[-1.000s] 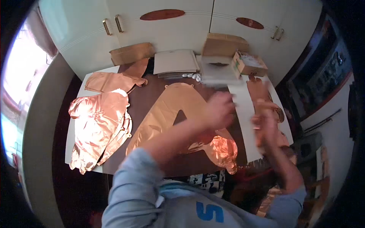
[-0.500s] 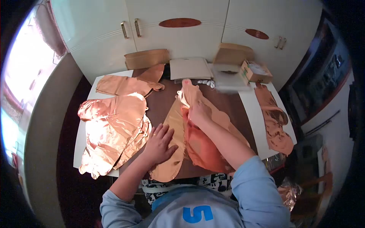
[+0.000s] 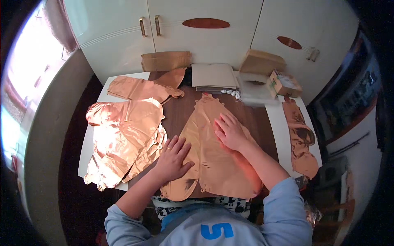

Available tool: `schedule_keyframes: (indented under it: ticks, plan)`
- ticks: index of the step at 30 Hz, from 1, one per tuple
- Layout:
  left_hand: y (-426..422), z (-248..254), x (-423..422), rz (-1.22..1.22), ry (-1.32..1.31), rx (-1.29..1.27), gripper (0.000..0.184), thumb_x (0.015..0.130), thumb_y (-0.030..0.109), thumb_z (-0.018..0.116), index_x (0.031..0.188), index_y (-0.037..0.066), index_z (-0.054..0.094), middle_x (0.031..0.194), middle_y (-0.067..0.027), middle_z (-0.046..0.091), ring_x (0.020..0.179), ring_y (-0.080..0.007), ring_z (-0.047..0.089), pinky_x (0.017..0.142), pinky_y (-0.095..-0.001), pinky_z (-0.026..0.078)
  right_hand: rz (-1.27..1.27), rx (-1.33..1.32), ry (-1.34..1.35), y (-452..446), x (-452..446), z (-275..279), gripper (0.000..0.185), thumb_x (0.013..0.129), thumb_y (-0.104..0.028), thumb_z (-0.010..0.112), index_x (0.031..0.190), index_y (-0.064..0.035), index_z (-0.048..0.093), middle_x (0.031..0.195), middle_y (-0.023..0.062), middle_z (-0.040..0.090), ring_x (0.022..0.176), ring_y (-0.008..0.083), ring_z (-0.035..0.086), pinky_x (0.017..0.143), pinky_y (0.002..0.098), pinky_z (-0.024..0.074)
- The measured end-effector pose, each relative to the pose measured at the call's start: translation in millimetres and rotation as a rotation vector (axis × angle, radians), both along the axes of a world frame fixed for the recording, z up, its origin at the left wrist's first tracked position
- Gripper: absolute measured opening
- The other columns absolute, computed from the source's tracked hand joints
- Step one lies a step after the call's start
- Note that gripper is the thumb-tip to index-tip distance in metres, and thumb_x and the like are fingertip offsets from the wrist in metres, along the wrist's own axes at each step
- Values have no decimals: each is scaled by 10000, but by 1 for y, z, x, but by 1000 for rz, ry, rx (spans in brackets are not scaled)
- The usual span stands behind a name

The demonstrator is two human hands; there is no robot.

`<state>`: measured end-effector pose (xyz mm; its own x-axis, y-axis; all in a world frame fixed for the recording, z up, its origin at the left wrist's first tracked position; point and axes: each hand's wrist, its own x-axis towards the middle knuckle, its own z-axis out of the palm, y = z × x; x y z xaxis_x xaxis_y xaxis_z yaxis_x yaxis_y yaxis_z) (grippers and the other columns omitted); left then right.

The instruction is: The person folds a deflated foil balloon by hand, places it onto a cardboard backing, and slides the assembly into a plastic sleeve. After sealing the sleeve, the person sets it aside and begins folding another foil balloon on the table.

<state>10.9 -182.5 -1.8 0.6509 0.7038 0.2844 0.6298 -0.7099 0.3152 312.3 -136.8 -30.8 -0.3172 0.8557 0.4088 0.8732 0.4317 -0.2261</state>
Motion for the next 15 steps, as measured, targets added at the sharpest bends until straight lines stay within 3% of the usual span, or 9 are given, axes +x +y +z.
schedule_keyframes:
  ticks: [6,9,12,13,15]
  plan:
    - [1,5,0,-1,32,-15,669,824,402,700,1352,44,499,1405,-216,456,1350,-450,371,1127,-558,276,8,-3,11,3,3,-3,489,880,-324,633,1287,-61,564,1398,203,480,1307,406,419,1119,512,305]
    - [4,6,-2,-25,3,20,640,815,383,718,1318,37,528,1361,-221,493,1319,-446,407,1101,-556,319,0,-49,15,3,0,1,488,883,-322,629,1289,-60,562,1399,204,478,1314,410,408,1124,511,298]
    - [23,18,-6,-41,-122,-15,539,800,322,724,1234,36,581,1316,-206,525,1294,-432,433,1081,-528,348,-13,-98,14,3,-3,6,491,889,-319,621,1300,-59,557,1418,208,459,1328,412,389,1130,513,288]
    - [39,15,-9,-32,-226,62,384,749,239,746,1063,38,656,1186,-183,600,1194,-408,511,1011,-500,417,-16,-104,15,4,-4,5,494,891,-319,618,1306,-58,554,1426,210,450,1332,414,382,1131,514,285]
    - [83,16,-19,19,-227,65,274,708,190,739,937,53,676,1088,-148,632,1079,-370,574,938,-470,464,-32,-113,2,3,-7,6,494,900,-322,611,1312,-55,555,1429,212,448,1337,410,381,1131,508,288]
